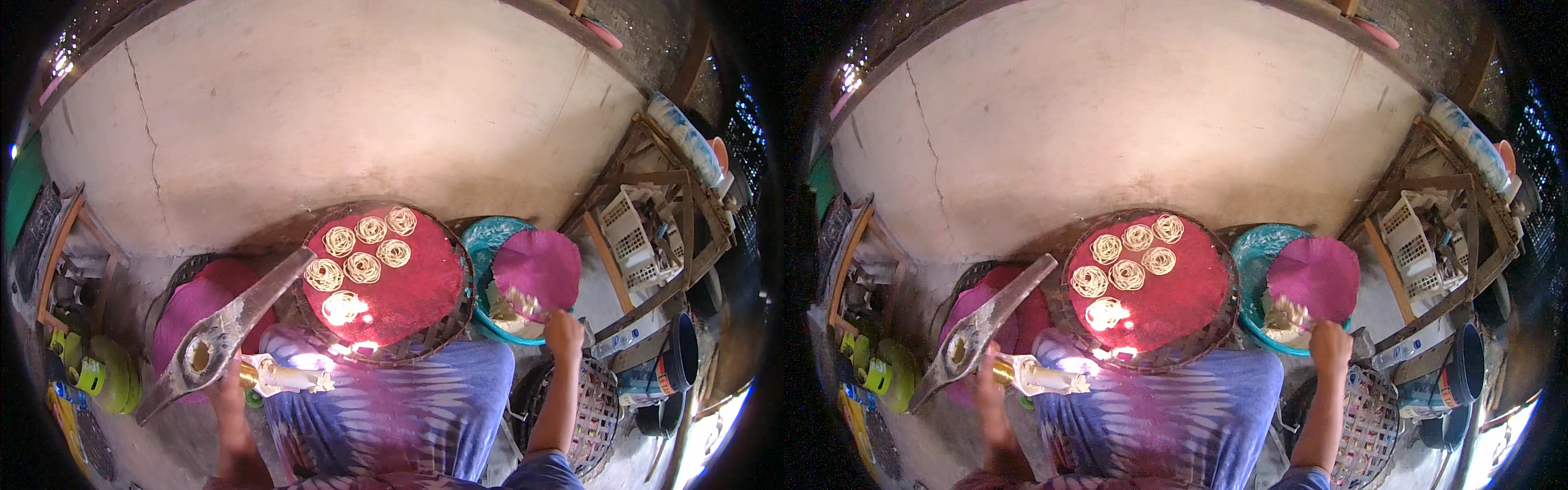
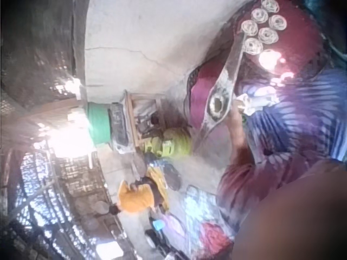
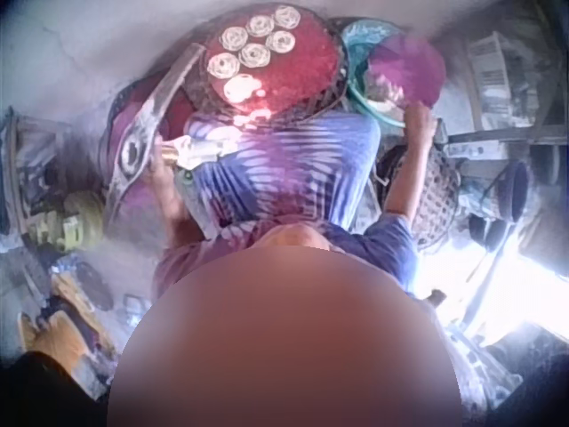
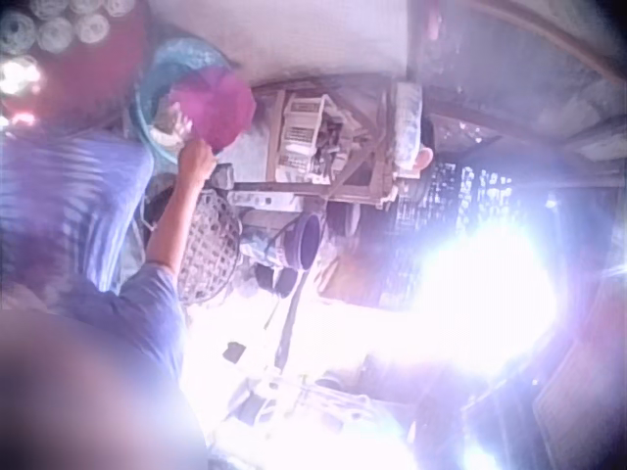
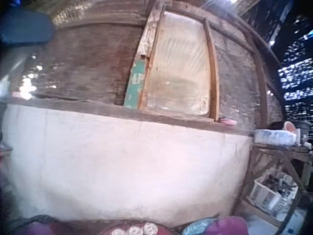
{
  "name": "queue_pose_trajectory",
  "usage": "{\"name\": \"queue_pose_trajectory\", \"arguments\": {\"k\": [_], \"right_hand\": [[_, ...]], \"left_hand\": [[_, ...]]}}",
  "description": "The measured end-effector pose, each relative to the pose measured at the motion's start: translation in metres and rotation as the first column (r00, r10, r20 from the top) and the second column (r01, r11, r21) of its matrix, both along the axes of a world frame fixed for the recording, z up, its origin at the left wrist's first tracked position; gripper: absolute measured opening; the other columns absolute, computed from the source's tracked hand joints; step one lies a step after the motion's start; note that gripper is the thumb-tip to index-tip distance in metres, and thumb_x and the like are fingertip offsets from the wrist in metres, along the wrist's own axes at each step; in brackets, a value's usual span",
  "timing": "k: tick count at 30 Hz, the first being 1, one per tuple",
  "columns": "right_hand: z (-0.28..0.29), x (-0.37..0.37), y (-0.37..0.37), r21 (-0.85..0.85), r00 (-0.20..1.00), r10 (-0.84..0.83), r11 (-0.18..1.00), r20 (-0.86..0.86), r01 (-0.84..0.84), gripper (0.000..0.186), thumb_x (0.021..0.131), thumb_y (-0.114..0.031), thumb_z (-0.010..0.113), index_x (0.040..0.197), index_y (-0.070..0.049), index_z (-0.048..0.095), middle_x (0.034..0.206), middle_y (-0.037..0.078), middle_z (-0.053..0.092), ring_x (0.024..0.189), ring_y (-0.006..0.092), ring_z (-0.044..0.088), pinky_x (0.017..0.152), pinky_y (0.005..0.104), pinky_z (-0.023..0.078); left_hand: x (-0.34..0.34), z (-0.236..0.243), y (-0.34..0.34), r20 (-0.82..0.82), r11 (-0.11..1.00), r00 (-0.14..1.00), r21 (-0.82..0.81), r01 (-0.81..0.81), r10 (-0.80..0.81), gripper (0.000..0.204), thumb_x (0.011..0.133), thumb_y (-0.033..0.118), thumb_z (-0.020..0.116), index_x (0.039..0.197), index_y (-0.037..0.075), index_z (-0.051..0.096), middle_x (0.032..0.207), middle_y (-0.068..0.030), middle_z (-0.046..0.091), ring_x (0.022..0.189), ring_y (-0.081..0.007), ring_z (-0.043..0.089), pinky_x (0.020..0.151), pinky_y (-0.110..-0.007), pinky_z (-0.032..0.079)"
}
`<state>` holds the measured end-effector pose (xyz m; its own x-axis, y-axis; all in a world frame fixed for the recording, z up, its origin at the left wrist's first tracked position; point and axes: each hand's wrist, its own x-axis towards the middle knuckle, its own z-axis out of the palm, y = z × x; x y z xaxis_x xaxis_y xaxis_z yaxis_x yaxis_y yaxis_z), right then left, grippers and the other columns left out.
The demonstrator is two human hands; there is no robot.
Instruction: The person sits on the floor and uses a handheld extruder to press dough into spiral noodles onto a red tray. They repeatedly scoop dough from a green bowl, load it into the extruder, and form multiple noodle spirals.
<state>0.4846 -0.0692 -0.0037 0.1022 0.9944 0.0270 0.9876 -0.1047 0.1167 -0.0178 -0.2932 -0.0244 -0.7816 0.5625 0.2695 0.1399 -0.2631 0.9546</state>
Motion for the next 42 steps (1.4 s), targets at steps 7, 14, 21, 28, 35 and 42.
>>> {"name": "queue_pose_trajectory", "arguments": {"k": [7,14,21,28,35,42], "right_hand": [[0.039,-0.127,0.041,0.359,0.846,0.448,0.87,-0.29,-0.337,0.032,0.092,-0.022,0.049,0.122,-0.023,0.06,0.099,0.015,0.063,0.087,0.0375,0.064,0.072,0.0485,0.052],[-0.011,-0.184,0.083,0.222,0.833,0.53,0.841,-0.158,-0.493,0.037,0.091,-0.02,0.05,0.127,-0.026,0.055,0.092,0.016,0.061,0.077,0.0376,0.066,0.065,0.05,0.053],[-0.024,-0.201,0.102,0.313,0.826,0.457,0.879,-0.33,-0.361,0.036,0.092,-0.02,0.051,0.127,-0.024,0.057,0.098,0.017,0.062,0.081,0.0382,0.066,0.069,0.0494,0.053],[-0.026,-0.214,0.098,0.297,0.865,0.438,0.883,-0.244,-0.363,0.045,0.089,-0.012,0.05,0.133,-0.025,0.051,0.102,0.018,0.061,0.081,0.0389,0.066,0.065,0.0475,0.054],[-0.037,-0.162,0.106,0.342,0.61,0.5,0.866,-0.615,-0.365,0.028,0.095,-0.021,0.051,0.121,-0.011,0.058,0.076,0.007,0.056,0.061,0.0231,0.058,0.053,0.036,0.047],[0.069,-0.11,0.009,-0.286,0.093,-0.282,0.789,-0.955,-0.544,0.03,0.101,-0.029,0.046,0.121,-0.009,0.057,0.065,-0.003,0.045,0.044,0.0035,0.032,0.038,0.018,0.023]], "left_hand": [[-0.006,-0.023,0.019,0.051,0.998,0.998,0.06,-0.027,0.023,0.016,0.086,0.018,0.063,0.095,0.005,0.057,0.085,-0.0029,0.054,0.075,-0.0116,0.052,0.064,-0.026,0.042],[-0.005,-0.034,0.016,-0.312,0.987,0.941,-0.045,-0.152,0.131,0.018,0.083,0.015,0.063,0.098,0.004,0.06,0.089,-0.0048,0.061,0.078,-0.015,0.058,0.068,-0.029,0.047],[-0.017,-0.07,0.01,-0.2,0.981,0.97,-0.104,-0.164,0.141,0.026,0.083,0.014,0.063,0.106,0.003,0.059,0.098,-0.0057,0.061,0.082,-0.0172,0.06,0.071,-0.032,0.05],[-0.024,-0.089,0.004,-0.352,0.968,0.929,-0.169,-0.185,0.116,0.024,0.085,0.012,0.062,0.107,0.002,0.06,0.102,-0.006,0.061,0.087,-0.0167,0.06,0.074,-0.032,0.051],[-0.015,-0.058,0.015,-0.411,0.978,0.911,-0.177,-0.114,0.032,0.024,0.085,0.012,0.065,0.106,0.002,0.06,0.103,-0.0054,0.06,0.091,-0.0162,0.058,0.078,-0.032,0.049],[-0.025,0.045,0.039,-0.274,0.988,0.95,-0.06,0.14,-0.151,0.037,0.079,0.009,0.074,0.112,0.002,0.061,0.111,-0.0103,0.064,0.1,-0.022,0.061,0.09,-0.035,0.047]]}}
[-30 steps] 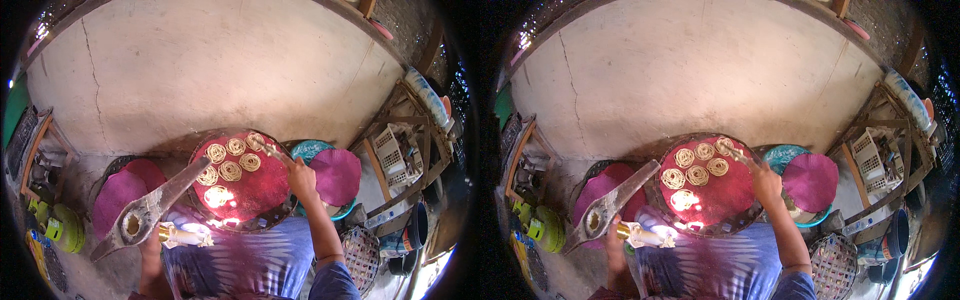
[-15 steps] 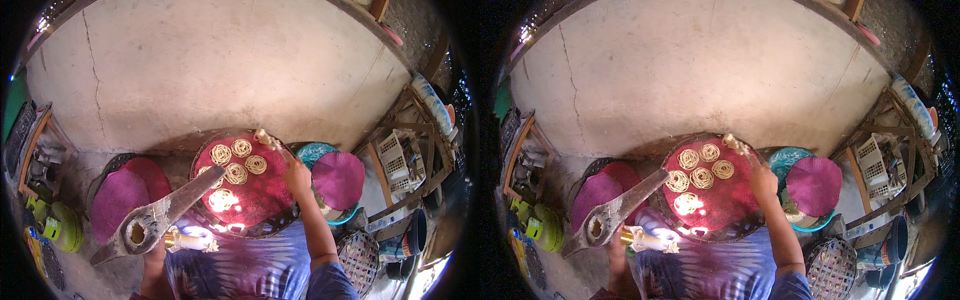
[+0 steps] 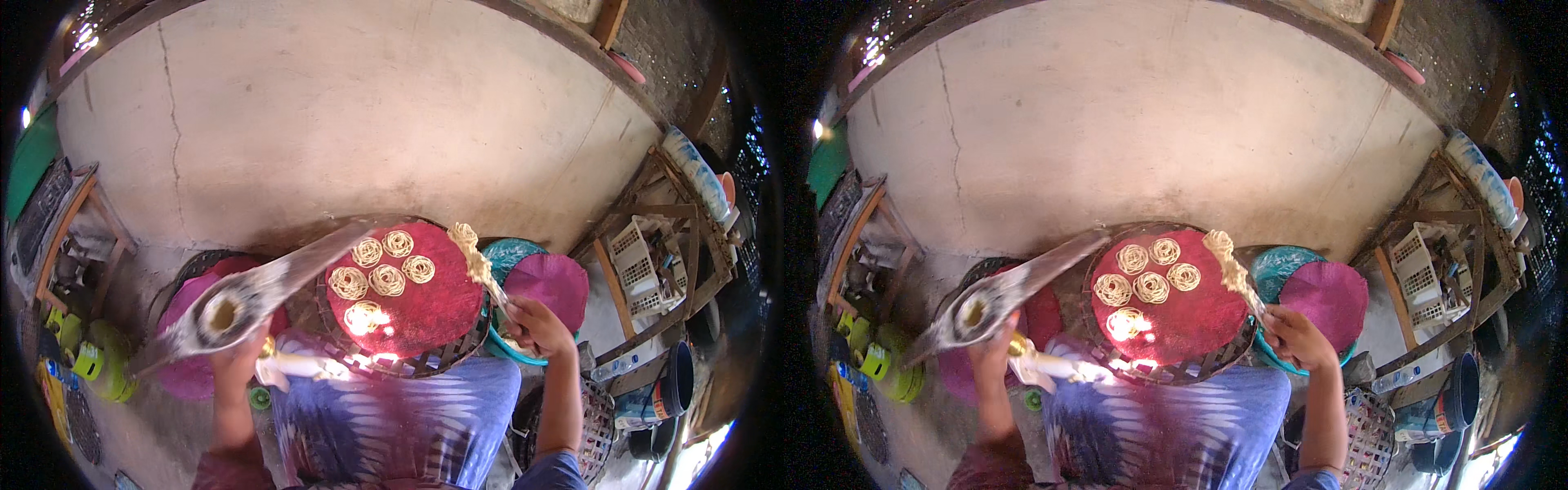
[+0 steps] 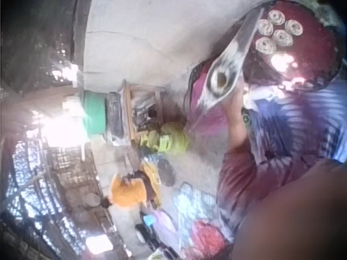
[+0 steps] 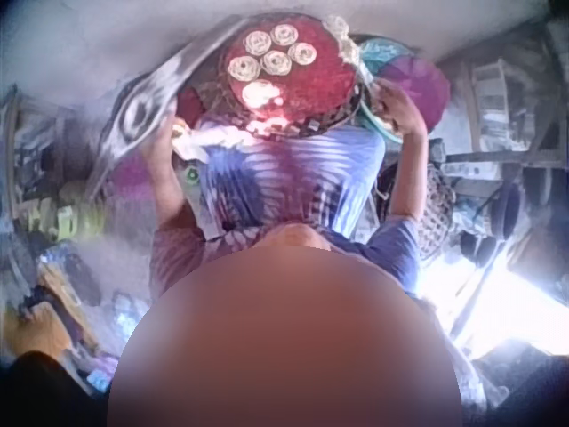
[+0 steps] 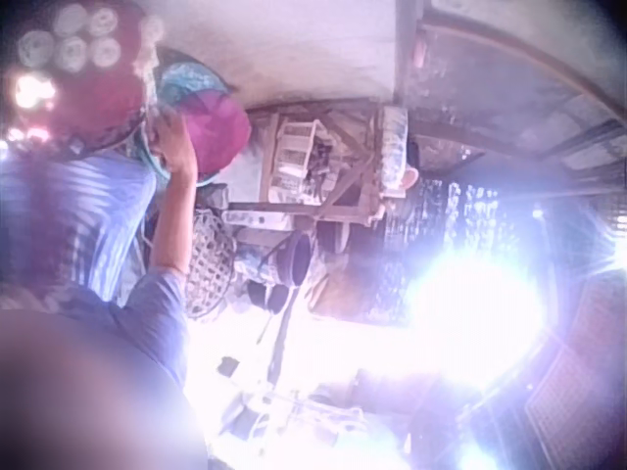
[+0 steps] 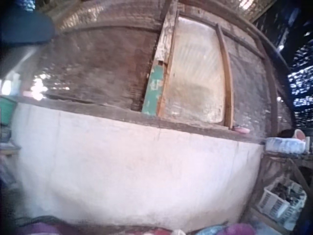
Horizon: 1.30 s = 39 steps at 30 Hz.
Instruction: The person sits on the floor and uses a handheld extruder to press dough into spiral noodles onto a red tray. They repeatedly scoop dough from a green bowl, load it into the extruder, and form multiple noodle spirals.
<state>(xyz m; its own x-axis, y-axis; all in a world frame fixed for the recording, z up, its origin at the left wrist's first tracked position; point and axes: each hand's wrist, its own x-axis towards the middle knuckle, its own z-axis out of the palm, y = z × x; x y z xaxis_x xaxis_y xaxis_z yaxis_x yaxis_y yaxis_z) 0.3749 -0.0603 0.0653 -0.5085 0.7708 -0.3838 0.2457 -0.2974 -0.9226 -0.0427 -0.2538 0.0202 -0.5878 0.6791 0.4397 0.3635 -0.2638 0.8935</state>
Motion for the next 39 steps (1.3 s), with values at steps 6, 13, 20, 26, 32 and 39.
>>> {"name": "queue_pose_trajectory", "arguments": {"k": [6,13,20,26,32,39], "right_hand": [[0.08,-0.031,-0.062,-0.266,0.917,0.384,0.9,0.11,-0.345,0.035,0.1,-0.028,0.048,0.13,-0.009,0.054,0.063,-0.002,0.043,0.047,0.0037,0.036,0.039,0.0206,0.026],[0.101,-0.09,-0.111,0.591,0.63,-0.218,-0.223,0.745,-0.775,0.038,0.086,-0.013,0.056,0.123,-0.009,0.061,0.063,0.001,0.053,0.048,0.0133,0.052,0.041,0.0283,0.04],[0.104,-0.089,-0.153,0.528,0.613,-0.326,-0.317,0.72,-0.788,0.038,0.08,-0.013,0.059,0.117,-0.009,0.063,0.064,0.002,0.056,0.049,0.0169,0.058,0.039,0.0302,0.043],[0.067,-0.111,-0.136,0.97,0.969,-0.094,0.108,0.23,-0.22,0.049,0.08,0.0,0.058,0.128,-0.009,0.056,0.073,0.012,0.058,0.06,0.0303,0.062,0.051,0.0398,0.05],[-0.002,-0.136,-0.169,0.904,0.97,-0.053,0.379,0.235,-0.198,0.054,0.086,-0.001,0.054,0.138,-0.01,0.046,0.086,0.019,0.063,0.068,0.0398,0.062,0.06,0.047,0.051],[0.002,-0.104,-0.15,0.747,0.982,0.022,0.645,0.188,-0.158,0.035,0.092,-0.001,0.052,0.127,0.005,0.053,0.087,0.029,0.064,0.072,0.0206,0.067,0.064,0.0325,0.05]], "left_hand": [[0.016,0.063,0.045,-0.857,0.996,0.509,-0.087,0.005,-0.077,0.025,0.071,0.021,0.072,0.089,0.008,0.06,0.085,-0.0081,0.062,0.078,-0.026,0.064,0.067,-0.038,0.052],[0.055,0.055,0.043,-0.898,0.981,0.399,-0.139,0.138,-0.184,0.023,0.078,0.028,0.062,0.089,0.009,0.057,0.076,-0.0085,0.06,0.07,-0.0281,0.062,0.062,-0.04,0.049],[0.033,0.042,0.017,-0.723,0.955,0.653,-0.03,0.295,-0.225,0.047,0.07,0.03,0.08,0.109,0.011,0.062,0.095,-0.0091,0.066,0.086,-0.0269,0.066,0.077,-0.036,0.053],[0.047,0.036,0.028,-0.555,0.974,0.81,-0.213,0.083,-0.19,0.034,0.074,0.026,0.076,0.101,0.007,0.065,0.098,-0.0108,0.068,0.091,-0.0263,0.066,0.083,-0.037,0.052],[0.05,0.046,0.038,-0.601,0.995,0.799,-0.1,-0.024,-0.041,0.026,0.075,0.02,0.072,0.098,0.008,0.066,0.095,-0.0118,0.068,0.09,-0.0281,0.065,0.081,-0.037,0.052],[0.042,0.046,0.031,-0.852,0.97,0.52,-0.082,-0.231,0.051,0.027,0.075,0.027,0.07,0.098,0.012,0.066,0.097,-0.0075,0.067,0.092,-0.0263,0.064,0.082,-0.036,0.053]]}}
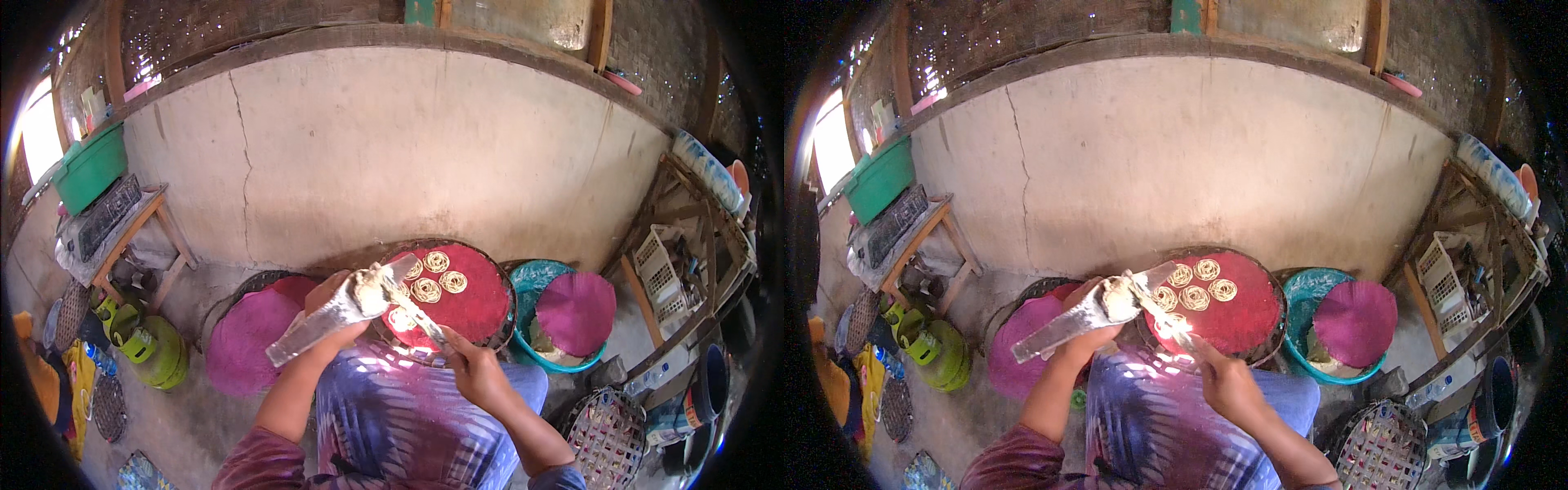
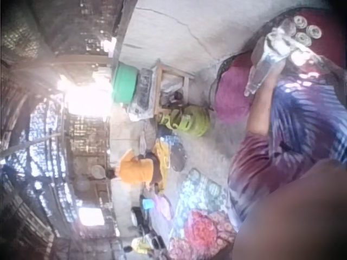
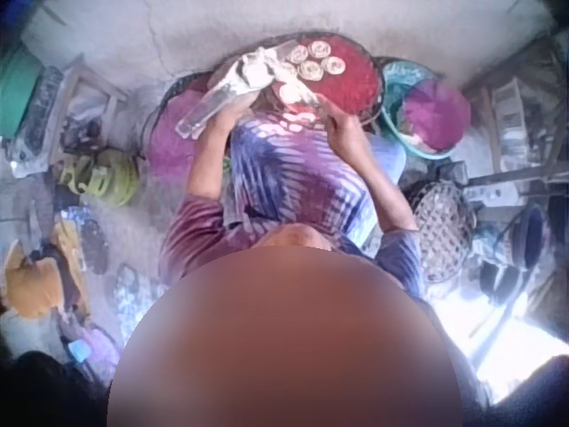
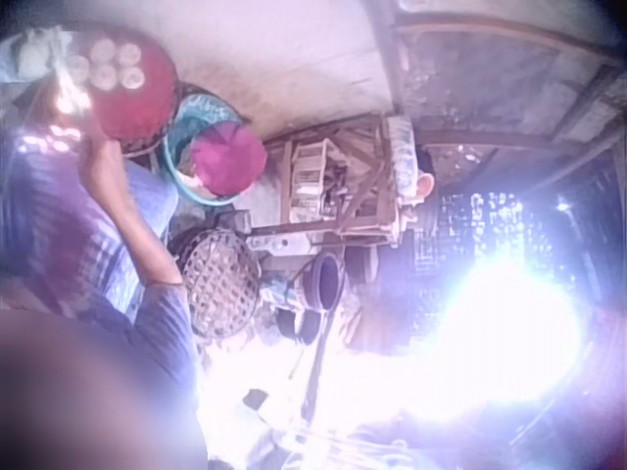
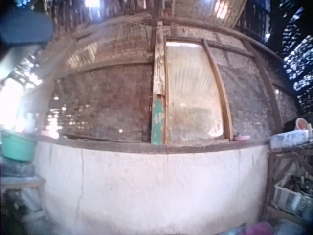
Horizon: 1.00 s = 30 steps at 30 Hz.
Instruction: The person sits on the floor and uses a handheld extruder to press dough into spiral noodles onto a red tray. They repeatedly scoop dough from a green bowl, load it into the extruder, and form multiple noodle spirals.
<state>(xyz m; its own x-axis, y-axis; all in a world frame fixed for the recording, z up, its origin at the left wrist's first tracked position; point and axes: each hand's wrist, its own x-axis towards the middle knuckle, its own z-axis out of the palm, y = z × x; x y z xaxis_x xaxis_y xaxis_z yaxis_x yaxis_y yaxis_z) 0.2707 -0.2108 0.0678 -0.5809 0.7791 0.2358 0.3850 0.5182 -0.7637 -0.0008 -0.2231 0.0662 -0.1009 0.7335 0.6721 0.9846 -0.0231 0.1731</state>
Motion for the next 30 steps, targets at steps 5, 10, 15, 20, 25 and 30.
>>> {"name": "queue_pose_trajectory", "arguments": {"k": [5,10,15,20,25,30], "right_hand": [[-0.003,-0.01,-0.001,-0.473,0.98,0.157,0.859,-0.122,-0.197,0.037,0.097,-0.024,0.053,0.131,-0.007,0.053,0.065,0.011,0.056,0.047,0.0186,0.05,0.044,0.0344,0.038],[0.047,0.022,0.042,-0.682,0.944,0.295,0.722,0.149,-0.118,0.029,0.097,-0.029,0.052,0.123,-0.019,0.06,0.061,-0.004,0.045,0.05,0.0055,0.043,0.045,0.0247,0.038],[0.075,-0.001,0.022,0.697,0.8,-0.117,0.575,0.588,-0.429,0.026,0.084,-0.014,0.055,0.108,-0.013,0.063,0.062,0.0,0.055,0.052,0.0128,0.057,0.046,0.0272,0.044],[0.099,-0.013,-0.012,0.804,0.75,-0.3,0.311,0.589,-0.507,0.039,0.08,-0.018,0.055,0.117,-0.012,0.062,0.063,0.0,0.052,0.052,0.0141,0.056,0.042,0.0296,0.041],[0.127,0.013,-0.006,0.771,0.751,-0.284,0.465,0.596,-0.435,0.037,0.078,-0.016,0.057,0.115,-0.012,0.063,0.063,0.0,0.052,0.052,0.0134,0.056,0.042,0.0301,0.04],[0.109,-0.007,-0.007,0.792,0.761,-0.264,0.362,0.593,-0.492,0.033,0.078,-0.016,0.058,0.111,-0.012,0.062,0.061,-0.001,0.049,0.05,0.0137,0.055,0.042,0.0286,0.04]], "left_hand": [[-0.008,-0.001,0.003,0.031,0.999,0.999,0.031,-0.012,0.011,0.031,0.073,0.027,0.072,0.099,0.01,0.064,0.093,-0.0087,0.066,0.087,-0.027,0.065,0.079,-0.037,0.054],[-0.021,0.009,-0.004,-0.169,0.976,0.975,0.141,0.167,-0.143,0.029,0.072,0.03,0.07,0.084,0.007,0.057,0.08,-0.0096,0.061,0.077,-0.0266,0.065,0.065,-0.038,0.053],[0.006,0.005,-0.001,-0.146,0.969,0.959,-0.008,0.246,-0.244,0.024,0.075,0.028,0.066,0.087,0.008,0.059,0.08,-0.0087,0.061,0.074,-0.0264,0.065,0.062,-0.038,0.052],[-0.013,-0.007,-0.001,0.072,0.958,0.957,-0.032,0.284,-0.281,0.038,0.071,0.037,0.074,0.097,0.011,0.064,0.086,-0.0068,0.065,0.073,-0.028,0.066,0.063,-0.038,0.054],[-0.031,-0.013,-0.001,-0.056,0.99,0.991,0.07,0.122,-0.118,0.03,0.072,0.032,0.072,0.087,0.009,0.059,0.077,-0.0086,0.061,0.072,-0.0306,0.064,0.06,-0.04,0.052],[-0.004,-0.003,-0.007,0.062,0.964,0.965,0.093,0.247,-0.254,0.024,0.07,0.025,0.073,0.083,0.01,0.058,0.074,-0.0084,0.057,0.07,-0.029,0.063,0.056,-0.039,0.05]]}}
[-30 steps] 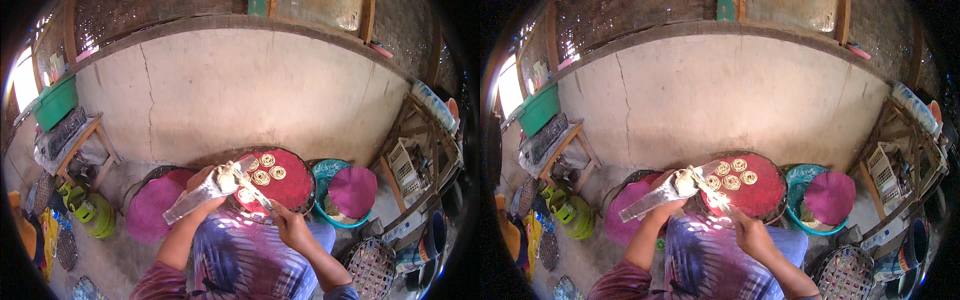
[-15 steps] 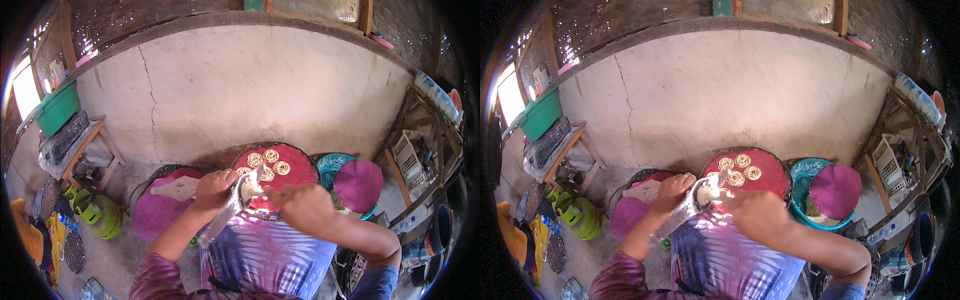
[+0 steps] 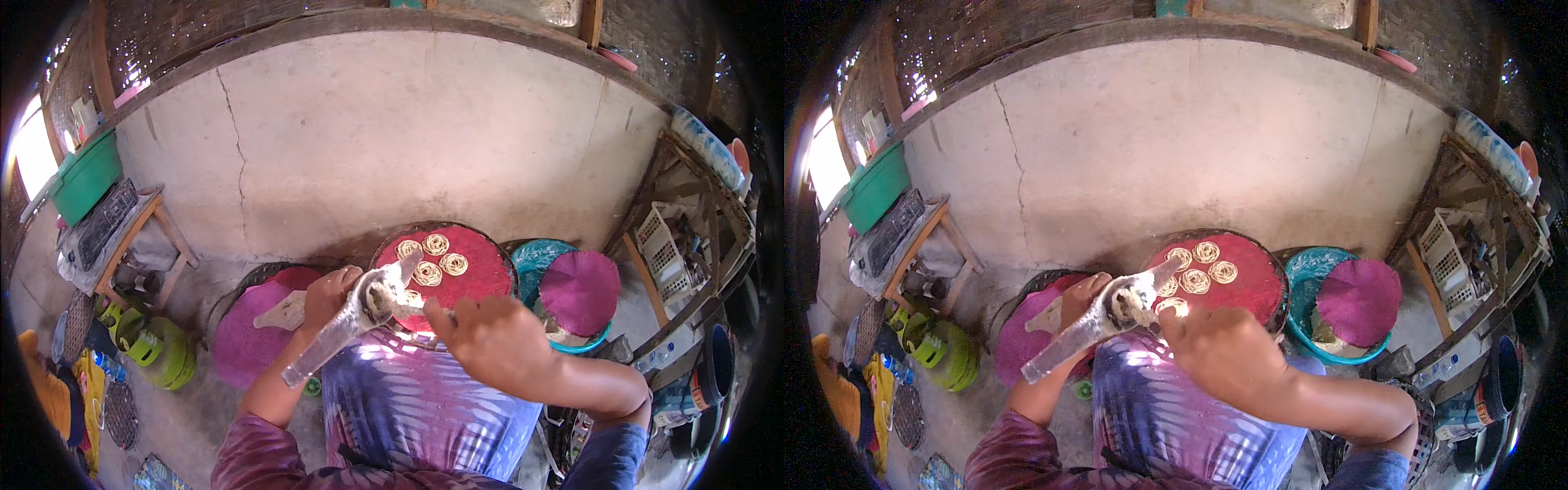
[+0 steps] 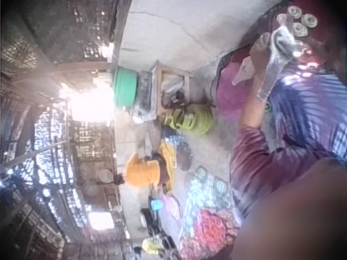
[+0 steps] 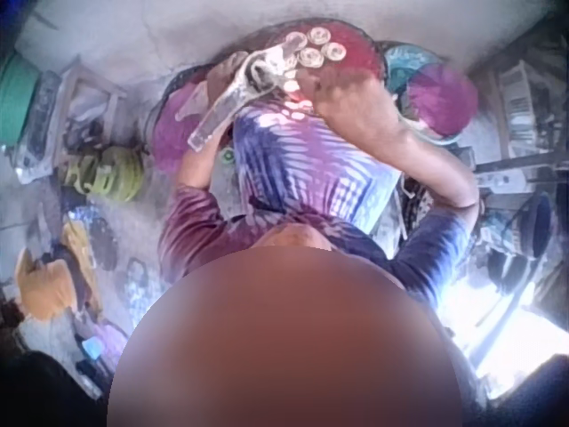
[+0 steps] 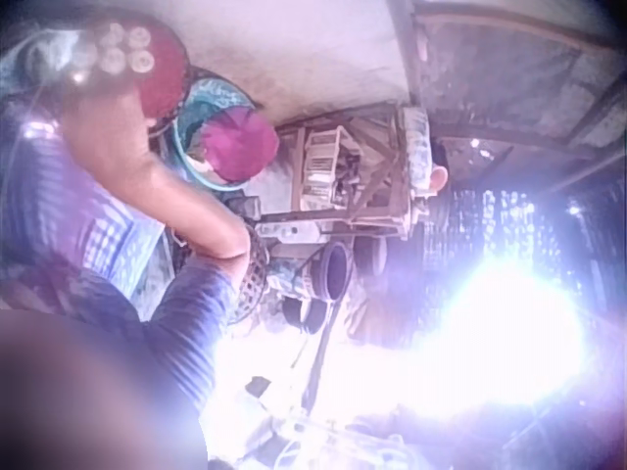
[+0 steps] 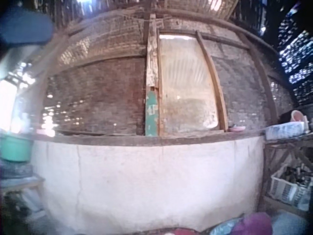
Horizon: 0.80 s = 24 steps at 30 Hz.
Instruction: The person sits on the floor and uses a handheld extruder to press dough into spiral noodles onto a red tray. They repeatedly scoop dough from a green bowl, load it into the extruder, and form multiple noodle spirals.
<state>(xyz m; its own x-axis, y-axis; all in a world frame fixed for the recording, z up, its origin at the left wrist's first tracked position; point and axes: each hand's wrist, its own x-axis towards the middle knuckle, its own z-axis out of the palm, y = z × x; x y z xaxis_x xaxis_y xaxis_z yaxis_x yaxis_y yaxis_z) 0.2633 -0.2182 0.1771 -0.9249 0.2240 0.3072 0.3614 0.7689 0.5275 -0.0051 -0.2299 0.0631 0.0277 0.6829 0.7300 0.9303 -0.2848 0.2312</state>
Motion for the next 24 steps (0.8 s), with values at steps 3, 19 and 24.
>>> {"name": "queue_pose_trajectory", "arguments": {"k": [3,19,24], "right_hand": [[-0.016,-0.004,-0.005,0.004,1.0,0.003,1.0,-0.027,-0.003,0.032,0.081,-0.016,0.056,0.111,-0.01,0.062,0.061,-0.002,0.048,0.05,0.0132,0.053,0.044,0.0276,0.04],[-0.015,0.034,0.061,-0.451,0.963,0.113,0.866,-0.245,-0.216,0.045,0.074,-0.007,0.061,0.117,-0.018,0.066,0.066,0.004,0.057,0.053,0.0246,0.057,0.047,0.0386,0.045],[-0.061,0.006,0.081,-0.595,0.943,0.232,0.732,-0.24,-0.332,0.041,0.077,-0.011,0.062,0.117,-0.018,0.065,0.07,0.006,0.062,0.061,0.0278,0.062,0.054,0.0408,0.049]], "left_hand": [[0.007,0.008,-0.001,0.033,1.0,0.999,-0.009,-0.028,0.028,0.025,0.068,0.023,0.072,0.082,0.01,0.057,0.074,-0.0078,0.057,0.071,-0.0285,0.063,0.058,-0.039,0.05],[-0.073,0.027,-0.004,0.971,0.797,-0.19,0.227,0.56,-0.143,0.014,0.076,0.008,0.059,0.09,0.007,0.057,0.077,-0.0017,0.053,0.062,-0.0135,0.051,0.057,-0.029,0.042],[-0.039,0.015,0.008,0.84,0.411,-0.534,0.522,0.748,-0.094,0.012,0.077,0.014,0.057,0.079,0.012,0.046,0.069,0.0019,0.043,0.06,-0.0099,0.045,0.057,-0.028,0.036]]}}
